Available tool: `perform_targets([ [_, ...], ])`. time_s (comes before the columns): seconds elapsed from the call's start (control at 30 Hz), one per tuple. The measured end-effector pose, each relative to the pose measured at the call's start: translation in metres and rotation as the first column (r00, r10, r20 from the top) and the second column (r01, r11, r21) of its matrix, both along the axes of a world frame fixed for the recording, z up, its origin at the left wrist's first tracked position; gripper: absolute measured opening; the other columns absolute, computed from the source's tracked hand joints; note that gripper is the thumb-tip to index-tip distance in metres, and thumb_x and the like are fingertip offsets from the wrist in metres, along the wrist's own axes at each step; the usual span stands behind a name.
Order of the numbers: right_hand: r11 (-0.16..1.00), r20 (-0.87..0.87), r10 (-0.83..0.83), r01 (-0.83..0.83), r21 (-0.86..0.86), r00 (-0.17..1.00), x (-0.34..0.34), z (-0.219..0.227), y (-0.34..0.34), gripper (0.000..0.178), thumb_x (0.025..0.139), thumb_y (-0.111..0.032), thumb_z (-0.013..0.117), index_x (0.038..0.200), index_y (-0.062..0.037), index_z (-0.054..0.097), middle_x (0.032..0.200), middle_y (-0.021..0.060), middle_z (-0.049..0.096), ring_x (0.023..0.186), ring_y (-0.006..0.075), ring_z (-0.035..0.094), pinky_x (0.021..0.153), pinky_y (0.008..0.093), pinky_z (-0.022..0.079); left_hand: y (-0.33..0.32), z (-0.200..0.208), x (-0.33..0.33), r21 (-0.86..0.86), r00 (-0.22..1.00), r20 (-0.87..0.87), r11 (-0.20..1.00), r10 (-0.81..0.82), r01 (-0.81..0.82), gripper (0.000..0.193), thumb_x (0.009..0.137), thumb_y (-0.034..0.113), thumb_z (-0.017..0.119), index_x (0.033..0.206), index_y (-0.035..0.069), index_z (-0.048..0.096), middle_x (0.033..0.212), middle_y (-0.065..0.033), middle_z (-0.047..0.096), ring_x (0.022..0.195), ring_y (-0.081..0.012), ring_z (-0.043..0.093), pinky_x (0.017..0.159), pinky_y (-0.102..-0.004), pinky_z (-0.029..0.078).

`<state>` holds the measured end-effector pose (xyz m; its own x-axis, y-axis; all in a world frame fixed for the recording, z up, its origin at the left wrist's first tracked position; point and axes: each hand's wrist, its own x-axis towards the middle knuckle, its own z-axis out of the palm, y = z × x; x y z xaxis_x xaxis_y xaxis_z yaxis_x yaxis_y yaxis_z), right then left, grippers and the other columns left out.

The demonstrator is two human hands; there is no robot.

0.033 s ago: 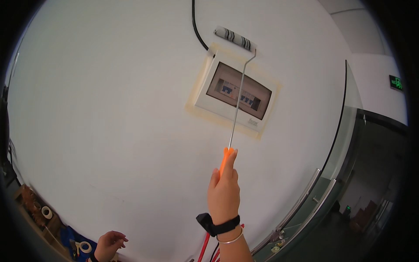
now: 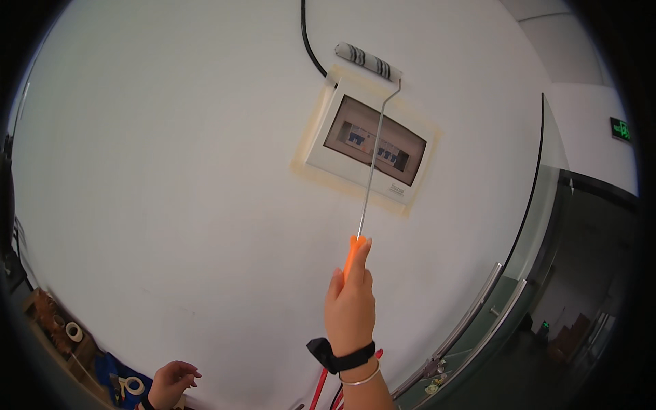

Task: The person is using a paint roller to apply paint to a white wall near an electrical panel.

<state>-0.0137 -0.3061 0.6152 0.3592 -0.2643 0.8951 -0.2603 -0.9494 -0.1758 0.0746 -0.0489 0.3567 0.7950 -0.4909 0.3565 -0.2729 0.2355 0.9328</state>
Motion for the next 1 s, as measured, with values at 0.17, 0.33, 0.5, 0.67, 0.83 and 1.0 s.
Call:
perform_targets([
  [0.17,0.989,0.074,0.143,-0.141,-0.032,0.987,-0.019,-0.027,0.002,0.066,0.093,-0.006,0.054,0.149,-0.0002,0.021,0.112,0.0209,0.060,0.091,0.0344,0.063,0.077,0.0377,0.053,0.006,-0.002,0.001,0.072,1.000,0.017,0.997,-0.013,0.012,0.022,0.096,0.013,0.058,0.112,-0.003,0.059,0.096,-0.0116,0.067,0.077,-0.0170,0.062,0.071,-0.0294,0.052],
  [0.33,0.975,0.113,0.189,-0.200,0.094,0.975,-0.021,-0.037,0.006,0.061,0.095,-0.005,0.053,0.150,-0.0044,0.026,0.088,0.0081,0.056,0.057,0.0133,0.048,0.049,0.0255,0.042,0.014,-0.002,0.006,0.053,1.000,0.012,0.998,-0.016,0.015,0.024,0.097,0.015,0.058,0.113,-0.003,0.059,0.096,-0.0117,0.067,0.078,-0.0172,0.062,0.071,-0.0295,0.052],
  [0.5,0.992,0.070,0.122,-0.123,0.012,0.990,-0.006,-0.025,0.026,0.063,0.094,-0.006,0.054,0.150,-0.0023,0.024,0.092,0.0138,0.060,0.070,0.0240,0.057,0.061,0.0329,0.050,0.021,0.000,0.019,0.026,1.000,0.014,1.000,-0.018,0.017,0.024,0.097,0.015,0.058,0.113,-0.003,0.059,0.096,-0.0110,0.067,0.079,-0.0165,0.062,0.070,-0.0288,0.052],
  [0.67,0.991,0.096,0.084,-0.073,-0.116,0.992,0.020,-0.001,0.028,0.067,0.093,-0.007,0.054,0.150,-0.0023,0.019,0.099,0.0190,0.061,0.085,0.0347,0.062,0.072,0.0401,0.052,0.027,-0.010,0.035,-0.002,1.000,-0.025,1.000,0.011,-0.011,0.022,0.097,0.013,0.057,0.112,-0.002,0.059,0.098,-0.0095,0.067,0.079,-0.0152,0.061,0.071,-0.0277,0.051],
  [0.83,0.997,0.117,0.008,0.001,-0.078,0.993,0.045,0.053,0.026,0.066,0.094,-0.008,0.052,0.150,-0.0038,0.019,0.100,0.0215,0.061,0.086,0.0367,0.062,0.072,0.0416,0.052,0.028,-0.006,0.051,-0.014,1.000,-0.002,1.000,0.021,-0.021,0.021,0.096,0.011,0.057,0.113,-0.002,0.058,0.098,-0.0091,0.067,0.078,-0.0140,0.060,0.069,-0.0262,0.050],
  [1.0,0.997,0.092,-0.042,0.048,-0.068,0.995,0.086,0.125,0.017,0.063,0.094,-0.009,0.051,0.150,-0.0035,0.021,0.103,0.0238,0.062,0.087,0.0371,0.064,0.072,0.0423,0.053,0.033,-0.010,0.063,-0.045,0.996,-0.034,0.995,0.087,-0.089,0.022,0.096,0.012,0.057,0.113,-0.002,0.059,0.096,-0.0086,0.067,0.076,-0.0135,0.060,0.066,-0.0257,0.049],
])
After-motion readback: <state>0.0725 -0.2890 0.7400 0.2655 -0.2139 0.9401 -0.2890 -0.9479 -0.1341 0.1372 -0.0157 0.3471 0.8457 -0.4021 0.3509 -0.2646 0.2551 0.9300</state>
